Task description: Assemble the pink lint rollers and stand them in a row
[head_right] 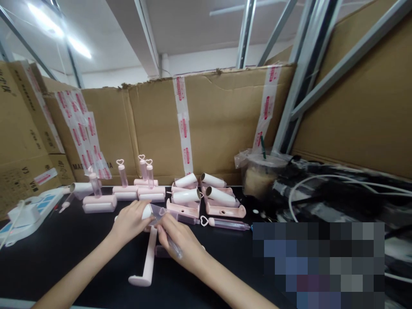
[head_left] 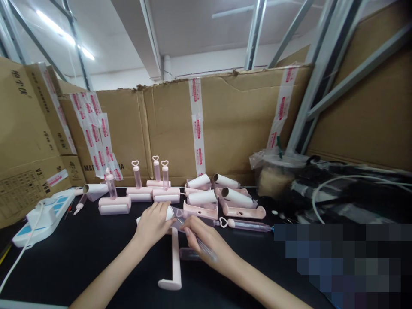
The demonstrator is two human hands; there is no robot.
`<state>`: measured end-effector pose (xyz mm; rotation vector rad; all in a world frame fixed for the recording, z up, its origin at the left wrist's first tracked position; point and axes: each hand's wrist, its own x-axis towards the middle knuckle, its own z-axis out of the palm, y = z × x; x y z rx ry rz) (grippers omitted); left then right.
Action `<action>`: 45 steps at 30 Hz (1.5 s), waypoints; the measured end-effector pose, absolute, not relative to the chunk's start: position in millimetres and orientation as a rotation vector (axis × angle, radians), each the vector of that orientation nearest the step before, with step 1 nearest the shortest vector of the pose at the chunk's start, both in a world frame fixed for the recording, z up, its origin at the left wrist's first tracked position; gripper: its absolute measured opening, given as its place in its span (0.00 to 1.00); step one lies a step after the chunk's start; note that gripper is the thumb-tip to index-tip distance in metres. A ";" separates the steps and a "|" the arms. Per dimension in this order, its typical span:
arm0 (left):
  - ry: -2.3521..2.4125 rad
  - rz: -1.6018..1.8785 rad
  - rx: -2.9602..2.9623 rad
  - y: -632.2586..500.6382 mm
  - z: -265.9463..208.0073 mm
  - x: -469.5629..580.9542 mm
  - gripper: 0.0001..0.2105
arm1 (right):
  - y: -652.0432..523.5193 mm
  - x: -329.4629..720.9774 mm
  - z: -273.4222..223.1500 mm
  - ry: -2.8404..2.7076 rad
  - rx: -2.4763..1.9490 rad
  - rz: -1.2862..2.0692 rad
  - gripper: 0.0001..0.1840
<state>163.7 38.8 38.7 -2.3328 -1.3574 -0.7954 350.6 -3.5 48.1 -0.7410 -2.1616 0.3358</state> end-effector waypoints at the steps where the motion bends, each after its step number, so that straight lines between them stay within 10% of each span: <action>1: -1.361 -0.807 -2.349 38.5 38.9 163.9 0.15 | -3.0 350.6 47.7 -2.150 -0.738 0.312 0.11; 8: -1.607 -1.201 -2.504 41.0 48.1 154.0 0.21 | 8.9 365.1 48.2 -1.922 -0.935 0.481 0.13; 18: -1.417 -3.715 -1.720 62.1 64.6 180.1 0.15 | -3.8 361.8 48.3 -1.903 -0.768 0.675 0.14; 45: -1.386 -3.454 -1.879 41.4 45.3 178.8 0.11 | 13.5 360.4 31.7 -1.585 -0.923 0.814 0.16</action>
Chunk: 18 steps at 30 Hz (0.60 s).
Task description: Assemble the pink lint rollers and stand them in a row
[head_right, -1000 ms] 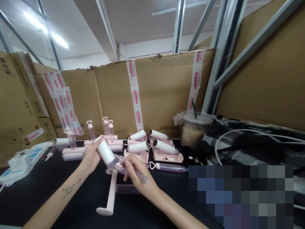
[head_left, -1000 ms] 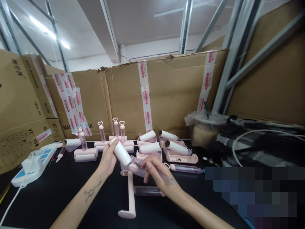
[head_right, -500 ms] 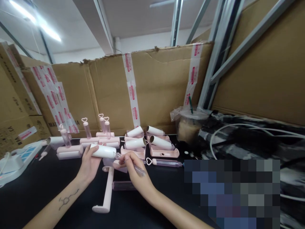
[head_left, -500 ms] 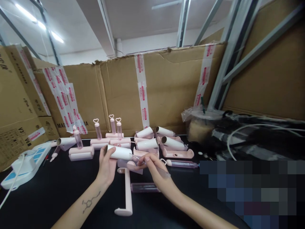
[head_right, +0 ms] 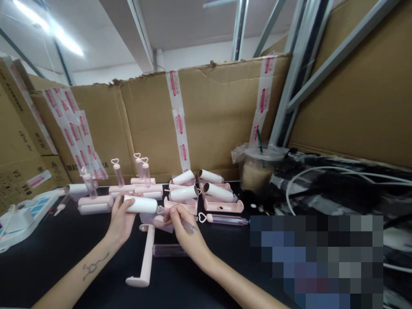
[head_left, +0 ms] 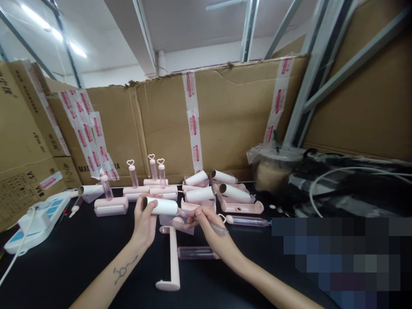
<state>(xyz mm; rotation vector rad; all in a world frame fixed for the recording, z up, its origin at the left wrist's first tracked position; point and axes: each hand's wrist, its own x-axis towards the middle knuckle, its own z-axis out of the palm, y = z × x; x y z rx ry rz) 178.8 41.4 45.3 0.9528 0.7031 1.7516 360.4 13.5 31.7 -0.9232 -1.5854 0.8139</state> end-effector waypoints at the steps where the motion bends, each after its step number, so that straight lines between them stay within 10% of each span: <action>1: 0.712 1.758 0.953 42.4 45.7 177.9 0.10 | 14.7 360.8 31.2 -1.598 -0.937 0.797 0.16; 18: 1.516 1.274 1.699 63.7 16.3 169.1 0.19 | 10.3 383.2 63.8 -1.520 -0.916 0.724 0.15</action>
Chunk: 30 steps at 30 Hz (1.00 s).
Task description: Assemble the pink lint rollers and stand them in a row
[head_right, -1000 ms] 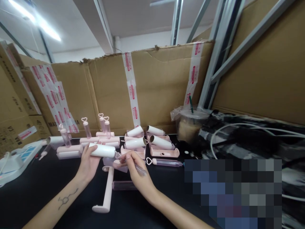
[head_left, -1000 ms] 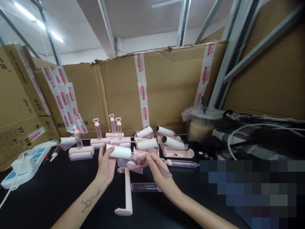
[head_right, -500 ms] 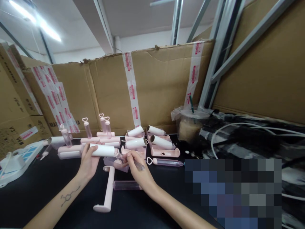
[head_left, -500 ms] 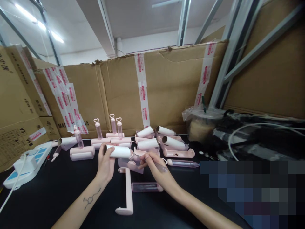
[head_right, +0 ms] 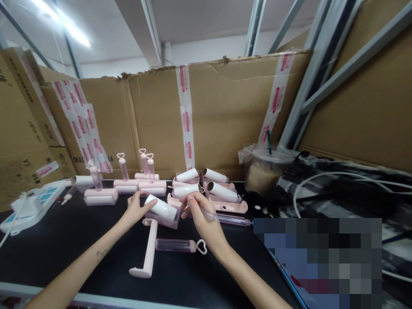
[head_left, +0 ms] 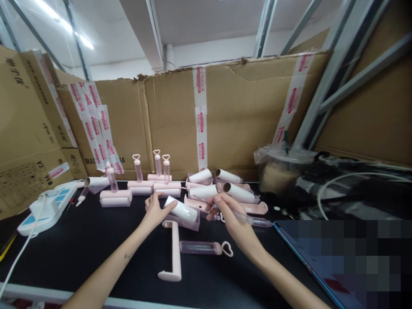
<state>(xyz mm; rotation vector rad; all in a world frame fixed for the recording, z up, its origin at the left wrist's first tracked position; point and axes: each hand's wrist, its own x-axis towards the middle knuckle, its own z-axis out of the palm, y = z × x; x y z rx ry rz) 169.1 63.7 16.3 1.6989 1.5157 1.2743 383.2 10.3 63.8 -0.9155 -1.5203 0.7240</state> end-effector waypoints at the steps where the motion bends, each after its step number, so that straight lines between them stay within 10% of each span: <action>1: 1.501 1.241 1.716 64.6 14.6 167.9 0.21 | 9.2 382.5 64.2 -1.558 -0.941 0.695 0.16; 6: 1.352 0.978 1.848 66.5 9.7 166.9 0.44 | 4.8 385.8 68.4 -1.880 -0.969 0.522 0.15; 14: 1.462 1.044 1.919 65.3 20.0 161.4 0.46 | 0.1 372.9 56.7 -2.766 -0.590 0.079 0.14; 23: 1.132 1.556 1.717 71.8 29.0 140.9 0.25 | -6.5 376.0 62.2 -2.461 -0.637 0.358 0.06; 30: 0.495 1.177 1.794 14.5 32.3 198.6 0.27 | -7.6 370.1 52.7 -1.846 -0.692 0.568 0.13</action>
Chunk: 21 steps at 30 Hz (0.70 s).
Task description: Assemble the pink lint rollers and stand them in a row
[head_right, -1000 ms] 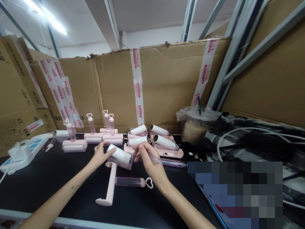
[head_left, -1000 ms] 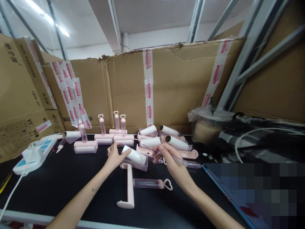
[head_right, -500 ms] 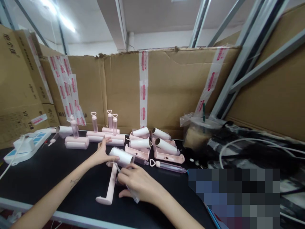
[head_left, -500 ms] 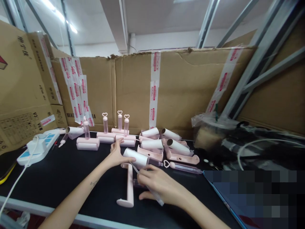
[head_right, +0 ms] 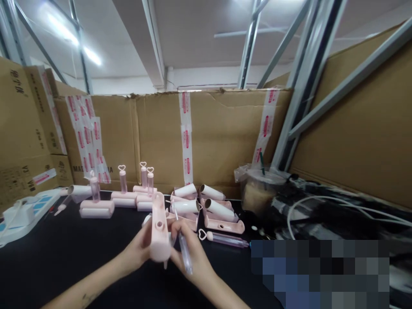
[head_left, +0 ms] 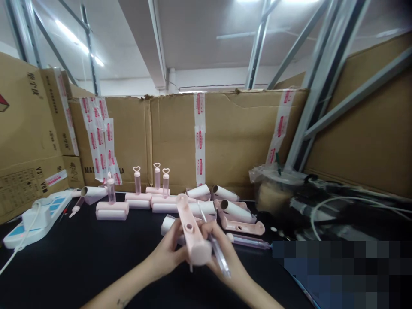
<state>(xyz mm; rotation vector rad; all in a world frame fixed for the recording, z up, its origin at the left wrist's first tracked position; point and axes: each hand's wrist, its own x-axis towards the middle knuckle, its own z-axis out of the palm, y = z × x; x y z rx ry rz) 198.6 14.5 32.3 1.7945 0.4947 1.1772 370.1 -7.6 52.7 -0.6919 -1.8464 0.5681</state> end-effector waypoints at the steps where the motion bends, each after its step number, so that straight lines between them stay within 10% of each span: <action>1: 0.484 1.187 1.766 10.9 31.9 203.6 0.25 | -8.2 369.1 53.3 -1.885 -0.709 0.565 0.11; 7: 0.883 1.414 2.359 13.0 39.0 192.3 0.12 | -2.9 379.4 65.0 -1.588 -0.814 0.629 0.07; 13: 1.234 1.044 3.219 9.2 40.5 191.2 0.10 | 5.8 379.3 55.9 -1.942 -1.037 0.661 0.22; 21: 1.330 0.881 2.631 16.2 35.2 191.1 0.05 | -2.1 368.5 51.2 -2.062 -0.907 0.408 0.10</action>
